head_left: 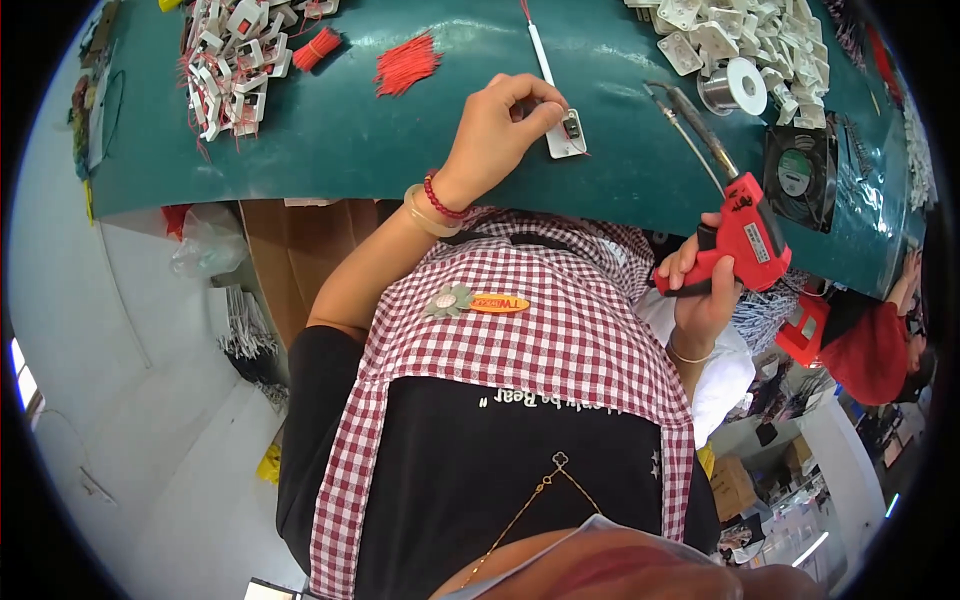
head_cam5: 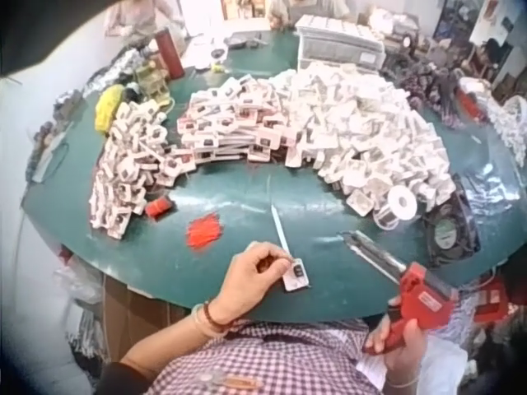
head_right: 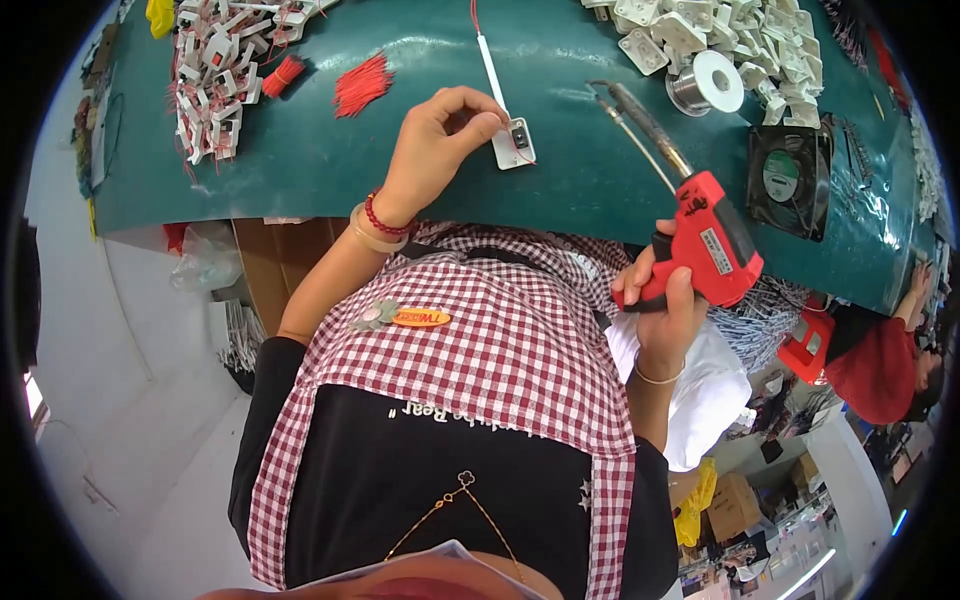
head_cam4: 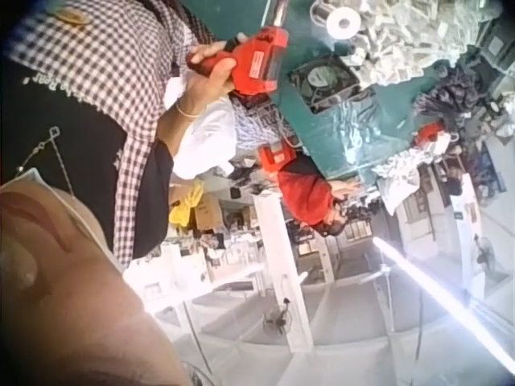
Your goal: Soldering wires onto small electronic components at a factory assembly station.
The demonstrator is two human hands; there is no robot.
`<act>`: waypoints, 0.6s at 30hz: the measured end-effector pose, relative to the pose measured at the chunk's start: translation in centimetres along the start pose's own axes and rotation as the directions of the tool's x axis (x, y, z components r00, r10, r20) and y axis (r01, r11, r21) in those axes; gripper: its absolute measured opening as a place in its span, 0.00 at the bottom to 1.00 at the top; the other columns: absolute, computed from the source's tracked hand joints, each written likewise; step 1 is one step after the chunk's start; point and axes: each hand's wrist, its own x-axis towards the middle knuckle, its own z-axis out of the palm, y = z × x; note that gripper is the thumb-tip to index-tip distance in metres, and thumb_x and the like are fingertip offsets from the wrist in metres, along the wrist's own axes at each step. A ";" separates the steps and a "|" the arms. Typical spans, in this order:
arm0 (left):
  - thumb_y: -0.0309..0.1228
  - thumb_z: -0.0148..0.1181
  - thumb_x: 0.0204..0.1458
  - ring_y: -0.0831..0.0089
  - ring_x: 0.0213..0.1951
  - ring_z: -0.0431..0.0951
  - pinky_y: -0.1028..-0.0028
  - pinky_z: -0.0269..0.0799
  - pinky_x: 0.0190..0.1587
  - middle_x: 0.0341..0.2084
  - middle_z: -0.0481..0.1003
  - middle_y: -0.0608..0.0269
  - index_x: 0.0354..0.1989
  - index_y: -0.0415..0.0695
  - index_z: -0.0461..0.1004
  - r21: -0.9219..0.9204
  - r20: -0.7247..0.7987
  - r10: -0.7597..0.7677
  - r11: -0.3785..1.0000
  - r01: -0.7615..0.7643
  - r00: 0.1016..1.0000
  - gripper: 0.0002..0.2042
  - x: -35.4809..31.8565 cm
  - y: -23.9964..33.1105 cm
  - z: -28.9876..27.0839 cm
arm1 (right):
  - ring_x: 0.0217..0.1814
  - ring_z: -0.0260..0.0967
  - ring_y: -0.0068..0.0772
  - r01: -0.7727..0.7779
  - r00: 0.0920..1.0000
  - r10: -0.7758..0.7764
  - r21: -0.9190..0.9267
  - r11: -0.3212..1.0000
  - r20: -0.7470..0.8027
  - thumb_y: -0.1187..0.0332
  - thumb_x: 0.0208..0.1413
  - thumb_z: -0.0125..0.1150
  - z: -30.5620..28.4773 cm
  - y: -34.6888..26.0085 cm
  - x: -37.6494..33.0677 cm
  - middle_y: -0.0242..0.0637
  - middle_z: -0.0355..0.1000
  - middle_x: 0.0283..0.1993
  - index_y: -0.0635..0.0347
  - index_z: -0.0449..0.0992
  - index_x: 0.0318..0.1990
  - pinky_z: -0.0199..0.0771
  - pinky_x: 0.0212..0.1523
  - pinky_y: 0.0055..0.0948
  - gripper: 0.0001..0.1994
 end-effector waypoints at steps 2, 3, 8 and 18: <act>0.25 0.59 0.52 0.86 0.29 0.70 0.83 0.66 0.33 0.28 0.74 0.70 0.31 0.37 0.74 -0.259 -0.068 -0.157 0.957 0.134 0.985 0.04 -0.5 -0.1 0.2 | 0.17 0.59 0.23 -0.070 0.997 0.067 -0.118 0.991 -0.028 0.56 0.62 0.46 0.8 -1.0 -0.4 0.36 0.63 0.23 0.70 0.61 0.54 0.68 0.24 0.27 0.24; 0.25 0.59 0.52 0.86 0.29 0.70 0.83 0.66 0.33 0.28 0.74 0.70 0.31 0.37 0.74 -0.265 -0.070 -0.166 0.954 0.142 0.984 0.04 -0.5 -0.1 0.3 | 0.17 0.59 0.23 -0.079 0.997 0.076 -0.124 0.989 -0.028 0.56 0.62 0.46 1.2 -1.4 -0.6 0.36 0.63 0.23 0.70 0.61 0.54 0.68 0.24 0.27 0.24; 0.25 0.60 0.47 0.78 0.31 0.70 0.78 0.67 0.35 0.25 0.72 0.67 0.29 0.40 0.73 0.102 -0.071 0.004 0.995 0.004 0.997 0.03 -0.6 0.2 0.4 | 0.15 0.57 0.21 -0.158 0.987 0.152 -0.247 0.956 -0.042 0.58 0.60 0.48 2.2 -2.2 -1.0 0.35 0.62 0.21 0.71 0.61 0.53 0.65 0.20 0.24 0.23; 0.22 0.57 0.44 0.62 0.38 0.70 0.68 0.68 0.42 0.37 0.74 0.63 0.26 0.39 0.69 0.312 -0.020 0.252 0.921 -0.233 0.968 0.03 -0.4 0.0 0.0 | 0.14 0.55 0.22 -0.287 0.958 0.277 -0.247 0.926 -0.075 0.59 0.60 0.49 3.5 -2.5 -1.4 0.35 0.60 0.19 0.70 0.61 0.51 0.62 0.19 0.24 0.21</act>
